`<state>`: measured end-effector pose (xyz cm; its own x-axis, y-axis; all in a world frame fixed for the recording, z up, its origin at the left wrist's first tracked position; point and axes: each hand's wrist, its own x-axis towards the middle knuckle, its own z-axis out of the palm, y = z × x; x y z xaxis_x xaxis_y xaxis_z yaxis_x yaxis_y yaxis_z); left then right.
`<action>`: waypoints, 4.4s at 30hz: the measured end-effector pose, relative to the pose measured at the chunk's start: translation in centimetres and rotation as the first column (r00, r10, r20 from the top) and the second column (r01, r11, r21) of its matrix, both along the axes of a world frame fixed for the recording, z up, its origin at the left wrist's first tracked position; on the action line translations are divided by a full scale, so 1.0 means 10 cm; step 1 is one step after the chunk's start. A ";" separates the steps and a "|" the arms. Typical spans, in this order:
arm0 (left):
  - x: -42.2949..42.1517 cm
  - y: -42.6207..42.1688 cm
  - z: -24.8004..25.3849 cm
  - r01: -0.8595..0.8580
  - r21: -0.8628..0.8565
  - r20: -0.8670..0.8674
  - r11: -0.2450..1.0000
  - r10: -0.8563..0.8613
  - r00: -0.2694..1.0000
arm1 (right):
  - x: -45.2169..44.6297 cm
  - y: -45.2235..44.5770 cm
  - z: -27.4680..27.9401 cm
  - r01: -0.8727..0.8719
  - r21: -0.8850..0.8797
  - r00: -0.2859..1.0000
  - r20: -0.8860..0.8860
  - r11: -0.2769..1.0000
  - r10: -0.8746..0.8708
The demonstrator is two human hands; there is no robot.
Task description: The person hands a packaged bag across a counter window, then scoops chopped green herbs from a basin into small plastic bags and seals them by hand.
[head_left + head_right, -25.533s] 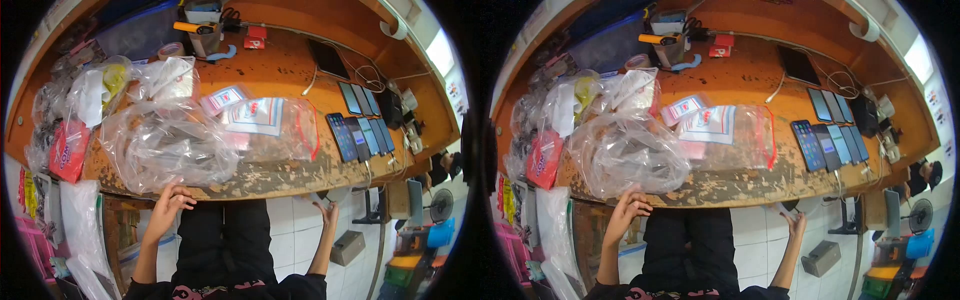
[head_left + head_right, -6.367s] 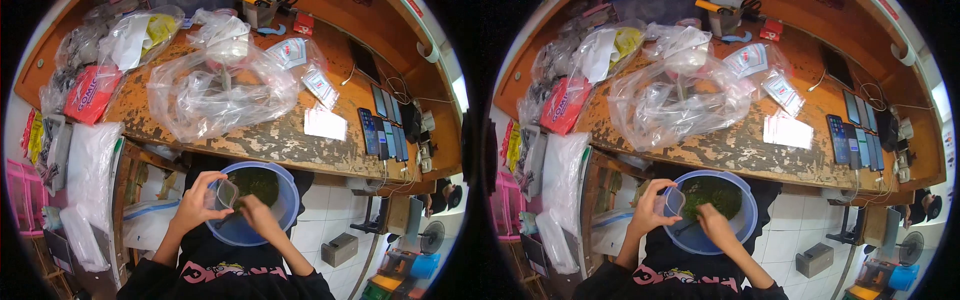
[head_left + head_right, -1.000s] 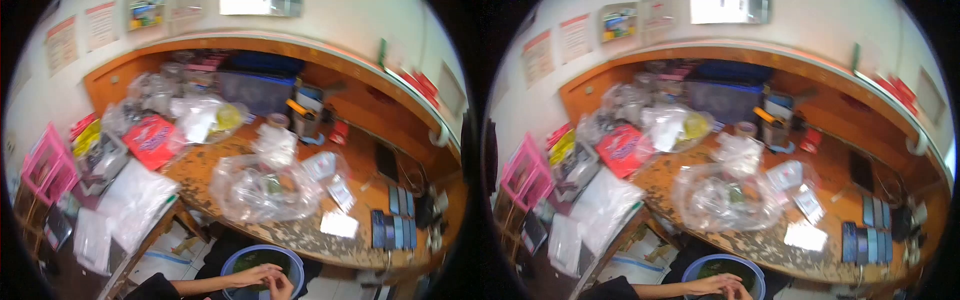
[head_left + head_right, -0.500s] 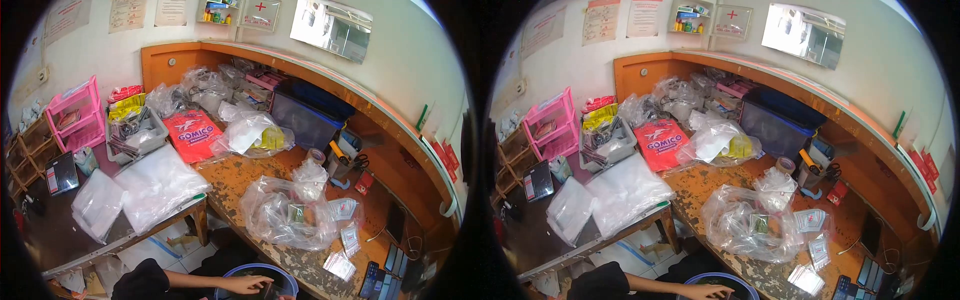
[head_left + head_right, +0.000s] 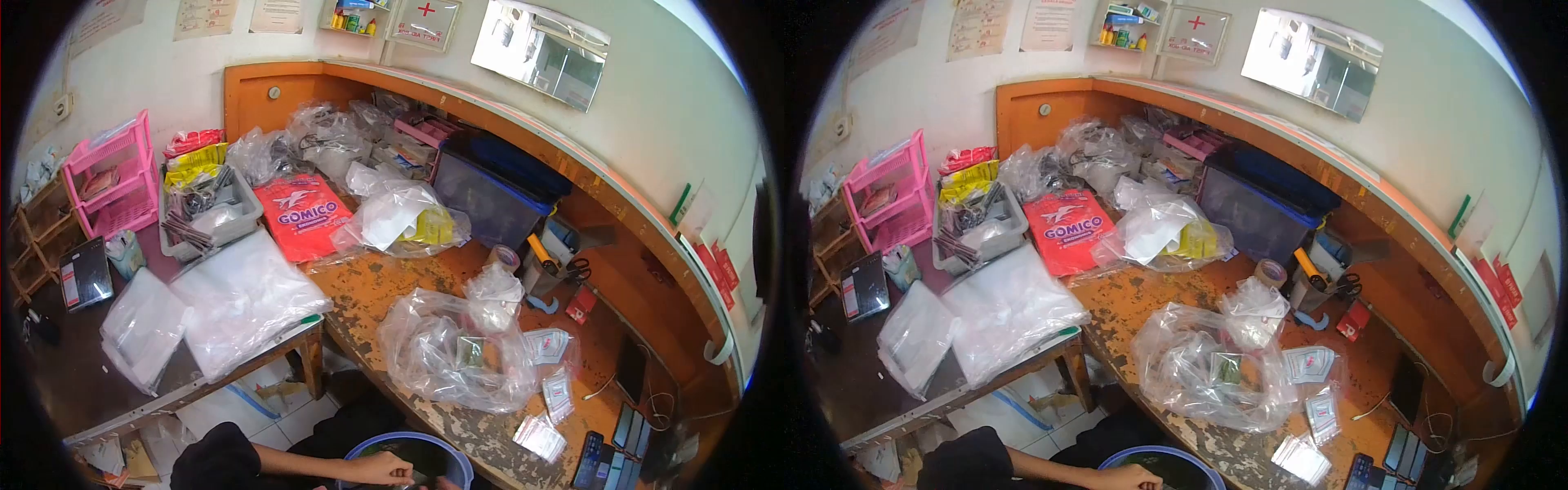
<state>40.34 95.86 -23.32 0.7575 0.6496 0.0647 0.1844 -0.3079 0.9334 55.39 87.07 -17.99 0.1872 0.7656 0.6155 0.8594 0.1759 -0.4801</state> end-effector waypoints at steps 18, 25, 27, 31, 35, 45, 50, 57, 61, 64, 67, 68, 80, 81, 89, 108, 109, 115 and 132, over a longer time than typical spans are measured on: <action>0.01 -0.30 -0.22 0.087 0.491 -0.172 0.867 -0.001 0.985 | -0.15 -0.24 -0.49 -0.170 -0.409 0.964 -0.257 0.897 0.066; -0.07 -0.25 -0.07 0.141 0.373 -0.345 0.917 -0.004 0.938 | -0.21 -0.19 -0.27 -0.076 -0.463 0.929 -0.355 0.883 -0.107; -0.05 -0.19 0.04 0.131 0.304 -0.422 0.943 0.010 0.907 | -0.19 -0.15 -0.22 -0.162 -0.192 0.948 -0.301 0.968 0.098; 0.01 -0.15 0.20 0.054 0.272 -0.306 0.961 0.033 0.951 | -0.14 -0.16 -0.17 -0.216 -0.204 0.920 -0.369 0.955 0.130; -0.10 0.00 0.40 0.165 0.127 -0.176 0.978 -0.141 0.974 | -0.07 -0.12 -0.09 -0.257 -0.346 0.761 -0.647 0.902 -0.031; -0.23 -0.08 0.30 0.189 0.374 -0.204 0.908 -0.118 0.972 | 0.04 -0.10 -0.16 -0.359 -0.527 0.889 -0.445 0.770 0.110; -0.28 -0.09 0.21 0.166 0.286 -0.161 0.944 -0.123 0.979 | 0.05 -0.08 -0.25 -0.394 -0.433 0.828 -0.550 0.810 0.109; -0.58 0.09 0.34 -0.047 -0.056 0.201 0.997 0.057 0.978 | -0.01 0.01 -0.56 -0.462 -0.568 0.834 -0.539 0.681 0.116; -0.66 0.12 0.22 -0.068 -0.174 0.427 0.982 0.138 0.894 | -0.34 -0.14 -1.12 -0.472 -0.702 0.860 -0.233 0.534 0.453; -0.68 0.12 0.23 -0.093 -0.200 0.415 0.975 0.171 0.894 | -0.32 -0.04 -1.05 -0.408 -0.689 0.888 -0.148 0.599 0.434; -0.67 0.13 0.28 -0.122 -0.207 0.366 0.971 0.192 0.910 | -0.08 0.18 -0.78 -0.358 -0.564 0.934 -0.228 0.744 0.276; -0.66 0.12 0.31 -0.139 -0.209 0.333 0.968 0.204 0.921 | -0.01 0.24 -0.65 -0.320 -0.535 0.946 -0.224 0.782 0.234; -0.57 0.09 0.32 -0.205 -0.277 0.318 0.939 0.291 0.902 | -0.08 -0.10 -1.02 -0.628 -0.654 0.777 -0.490 0.422 0.396; -0.57 0.10 0.31 -0.203 -0.279 0.317 0.939 0.289 0.903 | -0.06 -0.11 -0.97 -0.635 -0.599 0.773 -0.511 0.488 0.377; -0.55 0.16 0.34 -0.186 -0.210 0.308 0.960 0.245 0.919 | 0.08 -0.19 -1.02 -0.334 -0.415 0.366 -0.884 0.846 -0.290; -0.45 0.15 0.35 -0.156 -0.247 0.375 0.956 0.243 0.895 | -0.13 -0.38 -0.85 0.033 -0.247 0.172 -0.953 0.968 -0.249; -0.44 0.13 0.36 -0.149 -0.366 0.383 0.919 0.294 0.876 | -0.13 -0.38 -0.85 0.034 -0.235 0.169 -0.957 0.972 -0.237; -0.40 0.18 0.36 -0.154 -0.299 0.344 0.942 0.257 0.903 | -0.29 -0.35 -1.02 -0.067 -0.270 0.084 -0.961 0.960 -0.265; -0.23 0.15 0.36 -0.137 -0.105 0.206 0.985 0.157 0.966 | 0.19 -0.54 -0.05 0.241 -0.140 0.357 -0.907 0.960 -0.222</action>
